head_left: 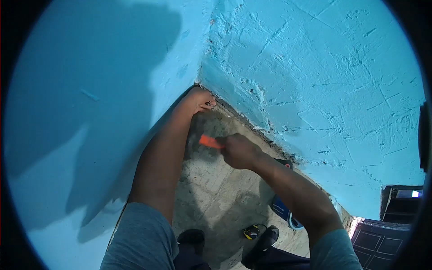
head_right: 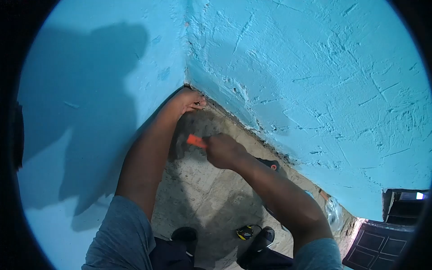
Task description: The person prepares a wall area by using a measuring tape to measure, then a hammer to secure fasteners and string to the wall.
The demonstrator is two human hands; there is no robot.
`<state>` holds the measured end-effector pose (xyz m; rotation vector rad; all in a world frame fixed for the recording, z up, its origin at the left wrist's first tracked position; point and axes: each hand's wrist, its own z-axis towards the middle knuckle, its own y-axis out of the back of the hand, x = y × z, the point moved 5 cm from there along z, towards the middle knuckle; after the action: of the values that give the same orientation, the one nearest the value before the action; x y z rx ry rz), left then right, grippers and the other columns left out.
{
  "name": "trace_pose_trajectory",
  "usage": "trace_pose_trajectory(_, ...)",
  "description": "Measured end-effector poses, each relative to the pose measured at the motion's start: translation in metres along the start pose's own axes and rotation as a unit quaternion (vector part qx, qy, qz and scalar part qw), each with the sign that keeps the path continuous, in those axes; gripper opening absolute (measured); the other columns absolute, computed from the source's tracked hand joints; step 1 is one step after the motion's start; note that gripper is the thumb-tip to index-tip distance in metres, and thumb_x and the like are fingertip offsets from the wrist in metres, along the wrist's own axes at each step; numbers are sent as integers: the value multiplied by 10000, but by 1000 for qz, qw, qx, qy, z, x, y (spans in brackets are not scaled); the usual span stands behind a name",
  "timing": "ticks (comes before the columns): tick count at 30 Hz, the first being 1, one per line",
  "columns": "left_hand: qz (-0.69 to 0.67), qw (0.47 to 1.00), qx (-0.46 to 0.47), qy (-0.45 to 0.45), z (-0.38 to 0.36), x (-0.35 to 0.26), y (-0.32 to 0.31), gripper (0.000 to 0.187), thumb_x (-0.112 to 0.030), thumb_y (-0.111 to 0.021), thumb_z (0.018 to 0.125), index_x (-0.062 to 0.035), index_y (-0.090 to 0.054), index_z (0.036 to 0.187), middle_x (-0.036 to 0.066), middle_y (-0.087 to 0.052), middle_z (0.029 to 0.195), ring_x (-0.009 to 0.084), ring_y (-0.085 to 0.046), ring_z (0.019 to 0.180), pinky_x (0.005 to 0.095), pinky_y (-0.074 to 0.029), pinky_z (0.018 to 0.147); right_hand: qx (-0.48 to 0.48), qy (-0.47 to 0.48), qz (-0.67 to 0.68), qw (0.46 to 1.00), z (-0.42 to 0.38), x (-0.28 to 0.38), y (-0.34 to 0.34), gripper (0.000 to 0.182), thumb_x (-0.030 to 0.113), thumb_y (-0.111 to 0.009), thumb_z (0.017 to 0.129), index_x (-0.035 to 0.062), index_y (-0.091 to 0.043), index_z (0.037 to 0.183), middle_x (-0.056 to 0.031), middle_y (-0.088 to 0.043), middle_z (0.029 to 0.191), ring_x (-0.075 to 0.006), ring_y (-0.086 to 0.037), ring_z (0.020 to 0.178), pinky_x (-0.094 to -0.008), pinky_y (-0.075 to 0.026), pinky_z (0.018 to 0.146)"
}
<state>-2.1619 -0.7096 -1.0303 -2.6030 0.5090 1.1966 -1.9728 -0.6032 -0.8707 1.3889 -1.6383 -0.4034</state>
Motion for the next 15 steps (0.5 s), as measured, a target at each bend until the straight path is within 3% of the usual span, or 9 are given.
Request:
trace_pose_trajectory(3, 6, 999, 2, 47, -13, -8, 2, 316, -82, -662, 965, 4, -648, 1269, 124, -729, 1064, 312, -717, 1030, 477, -542, 910, 117, 90, -26, 989, 3, 0, -3, 290, 115, -577, 926, 66, -706, 1181, -223, -727, 1053, -413, -697, 1038, -521, -541, 914)
trace_pose_trajectory(6, 3, 999, 10, 45, -17, -8, -2, 333, -97, -651, 976, -1, -632, 1294, 142, -724, 1156, 312, -690, 1129, 508, -507, 976, -21, 2, 10, 1000, 20, -23, 13, 287, 122, -584, 928, 73, -711, 1180, -220, -724, 1048, -411, -695, 1049, -524, -534, 920)
trace_pose_trajectory(9, 11, 999, 19, 40, -16, -7, 0, 343, -96, -658, 973, -3, -625, 1302, 146, -717, 1194, 302, -682, 1117, 513, -487, 982, 18, 20, 18, 999, 6, 2, -7, 355, 152, -637, 932, 46, -697, 1265, -253, -721, 1001, -434, -691, 982, -509, -531, 891)
trace_pose_trajectory(11, 18, 998, 19, 50, -15, -7, 0, 358, -86, -667, 964, -5, -623, 1310, 144, -714, 1205, 300, -679, 1117, 511, -486, 955, 71, 91, 18, 993, 9, 1, -17, 347, 130, -626, 918, 36, -694, 1246, -253, -720, 990, -444, -687, 975, -519, -529, 891)
trace_pose_trajectory(13, 5, 999, 13, 49, -12, -5, 0, 312, -128, -659, 979, -6, -643, 1266, 125, -718, 1191, 278, -672, 1116, 450, -512, 948, 107, 149, 63, 981, 19, -5, -14, 359, 117, -619, 913, 41, -685, 1257, -251, -721, 987, -450, -682, 976, -526, -527, 895)
trace_pose_trajectory(15, 2, 1000, 13, 26, -8, -1, 0, 292, -144, -658, 986, -5, -652, 1242, 115, -721, 1181, 265, -670, 1104, 416, -527, 935, 21, 59, 31, 998, 25, -14, 2, 345, 107, -616, 917, 46, -695, 1247, -251, -721, 992, -447, -681, 984, -519, -522, 902)
